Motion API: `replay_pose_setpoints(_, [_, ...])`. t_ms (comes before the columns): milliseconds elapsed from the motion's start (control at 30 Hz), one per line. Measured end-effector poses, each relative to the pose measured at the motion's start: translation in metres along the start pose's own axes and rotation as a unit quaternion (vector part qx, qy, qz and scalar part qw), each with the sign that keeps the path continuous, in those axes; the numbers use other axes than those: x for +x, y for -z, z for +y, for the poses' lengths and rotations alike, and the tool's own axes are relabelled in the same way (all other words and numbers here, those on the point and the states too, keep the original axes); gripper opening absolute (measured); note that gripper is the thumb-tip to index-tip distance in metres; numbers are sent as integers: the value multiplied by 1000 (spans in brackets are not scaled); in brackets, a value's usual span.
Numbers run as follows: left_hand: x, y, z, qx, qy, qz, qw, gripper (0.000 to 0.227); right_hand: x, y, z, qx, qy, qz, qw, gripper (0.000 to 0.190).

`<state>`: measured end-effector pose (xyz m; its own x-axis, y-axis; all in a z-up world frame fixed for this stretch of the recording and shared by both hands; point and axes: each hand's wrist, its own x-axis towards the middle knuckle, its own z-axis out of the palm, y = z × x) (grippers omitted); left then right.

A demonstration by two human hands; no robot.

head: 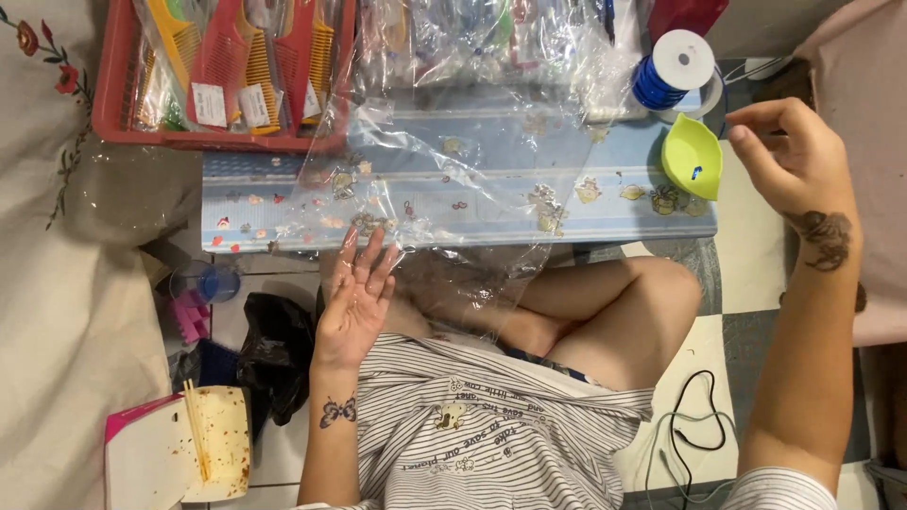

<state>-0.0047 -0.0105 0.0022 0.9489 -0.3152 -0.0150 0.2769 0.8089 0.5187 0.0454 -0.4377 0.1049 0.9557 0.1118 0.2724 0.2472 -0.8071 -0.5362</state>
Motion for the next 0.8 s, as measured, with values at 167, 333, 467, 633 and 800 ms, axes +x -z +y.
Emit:
replay_pose_setpoints(167, [2, -5, -2, 8, -2, 2, 1000, 43, 37, 6, 38, -12, -7, -1, 1000, 18])
replay_pose_setpoints(333, [2, -8, -3, 17, -5, 11, 1000, 44, 93, 6, 82, -69, 17, 6, 997, 23])
replay_pose_setpoints(467, [4, -10, -3, -5, -23, -1, 1000, 44, 131, -2, 65, -126, -59, -24, 990, 37])
replay_pose_setpoints(633, [8, -7, -1, -5, -17, 0, 1000, 46, 159, -4, 62, -105, -155, -89, 978, 37])
replay_pose_setpoints(800, [9, -5, -2, -8, -17, 6, 1000, 46, 164, 1, 62, -68, -202, -116, 970, 30])
